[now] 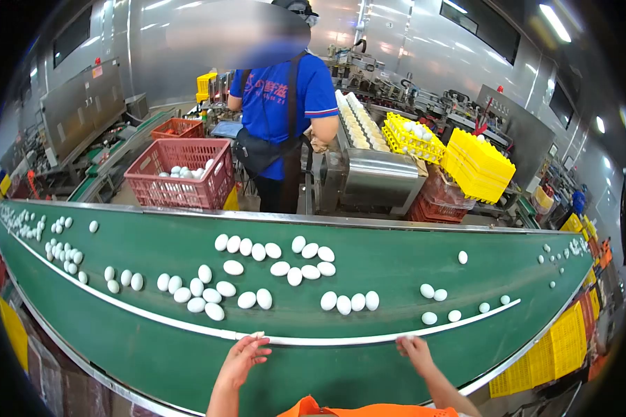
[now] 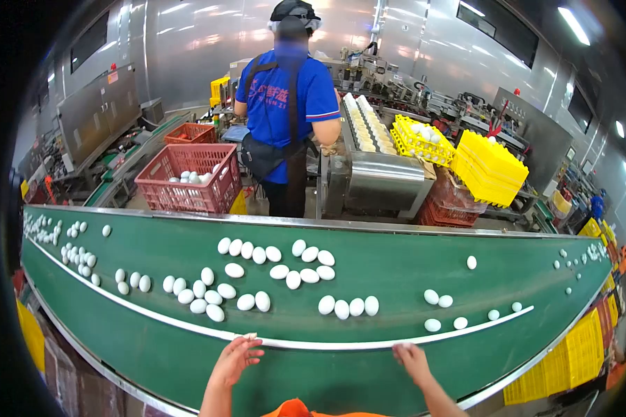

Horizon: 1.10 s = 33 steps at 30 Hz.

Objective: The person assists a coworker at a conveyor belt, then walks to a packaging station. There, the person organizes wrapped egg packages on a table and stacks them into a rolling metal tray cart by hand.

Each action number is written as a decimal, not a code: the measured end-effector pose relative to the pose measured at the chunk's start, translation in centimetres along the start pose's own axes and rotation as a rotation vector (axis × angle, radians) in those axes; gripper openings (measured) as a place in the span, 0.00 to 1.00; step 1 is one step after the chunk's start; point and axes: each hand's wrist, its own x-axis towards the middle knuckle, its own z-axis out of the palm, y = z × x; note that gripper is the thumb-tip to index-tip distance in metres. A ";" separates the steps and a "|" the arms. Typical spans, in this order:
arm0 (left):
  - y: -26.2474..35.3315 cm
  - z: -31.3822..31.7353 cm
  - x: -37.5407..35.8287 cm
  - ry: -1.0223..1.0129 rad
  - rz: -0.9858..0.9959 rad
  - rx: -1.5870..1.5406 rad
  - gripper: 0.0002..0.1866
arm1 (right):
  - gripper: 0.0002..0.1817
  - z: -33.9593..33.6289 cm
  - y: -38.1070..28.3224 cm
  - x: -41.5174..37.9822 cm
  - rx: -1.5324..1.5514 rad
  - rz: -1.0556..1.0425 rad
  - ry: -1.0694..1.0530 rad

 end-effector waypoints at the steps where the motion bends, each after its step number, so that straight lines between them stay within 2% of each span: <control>1: 0.1 -0.2 -0.1 -0.025 -0.003 0.018 0.18 | 0.14 0.1 1.8 -2.8 -0.055 -0.023 0.055; 2: 0.0 -0.4 0.0 -0.039 -0.026 0.018 0.17 | 0.14 0.3 3.4 -5.4 -0.108 -0.047 0.110; 5: 0.2 0.0 -1.1 -0.087 -0.049 0.072 0.16 | 0.15 2.0 5.6 -12.2 -0.229 0.026 0.098; 7: -0.2 -0.1 -1.8 -0.107 -0.082 0.098 0.17 | 0.16 4.0 7.2 -15.6 -0.586 -0.517 0.175; 8: -0.5 -0.3 -2.0 -0.145 -0.103 0.118 0.18 | 0.16 4.9 8.0 -16.8 -0.592 -0.519 0.172; 10: -1.3 -0.7 -2.4 -0.203 -0.138 0.146 0.19 | 0.25 6.7 10.5 -18.0 -0.765 -0.535 0.127; 11: -1.6 -1.0 -2.7 -0.198 -0.130 0.139 0.19 | 0.25 7.5 12.4 -18.3 -0.769 -0.545 0.122; 13: -2.1 -1.8 -3.2 -0.251 -0.141 0.151 0.19 | 0.39 9.1 17.3 -18.8 -0.855 -0.638 0.158; 14: -2.1 -2.3 -3.5 -0.273 -0.148 0.158 0.23 | 0.32 9.5 18.5 -19.5 -0.966 -0.590 0.175; 17: -0.8 -4.2 -3.5 -0.246 -0.127 0.130 0.23 | 0.33 10.9 16.0 -20.2 -0.978 -0.686 0.197; 18: 0.3 -4.9 -3.1 -0.240 -0.072 0.163 0.25 | 0.26 12.0 13.9 -20.6 -0.870 -0.630 0.247; 19: 1.5 -5.7 -2.3 -0.215 -0.023 0.213 0.26 | 0.26 12.3 15.0 -20.3 -0.866 -0.640 0.242; 21: 4.8 -6.6 0.4 -0.182 0.093 0.304 0.31 | 0.19 12.1 16.6 -19.8 -1.057 -0.894 0.144; 22: 6.7 -6.7 2.5 -0.147 0.150 0.369 0.32 | 0.16 12.7 15.4 -20.1 -1.012 -0.886 0.145; 23: 10.6 -5.8 3.8 -0.080 0.086 0.614 0.35 | 0.16 13.3 13.7 -20.6 -1.012 -0.899 0.148; 24: 11.9 -6.8 7.5 -0.156 0.288 0.521 0.42 | 0.16 13.8 12.3 -21.6 -1.033 -0.862 0.156; 27: 21.4 -5.6 14.0 -0.005 0.466 0.728 0.49 | 0.13 15.3 11.4 -21.2 -1.055 -0.855 0.188; 29: 26.5 -7.0 21.1 0.288 0.612 1.211 0.49 | 0.12 16.1 9.8 -22.0 -1.035 -0.802 0.163; 31: 31.9 -5.6 19.4 0.471 0.450 1.466 0.44 | 0.10 17.2 9.3 -22.2 -1.045 -0.804 0.171; 33: 34.4 -6.1 19.9 0.608 0.437 1.526 0.36 | 0.12 18.3 7.9 -22.3 -0.937 -0.672 0.277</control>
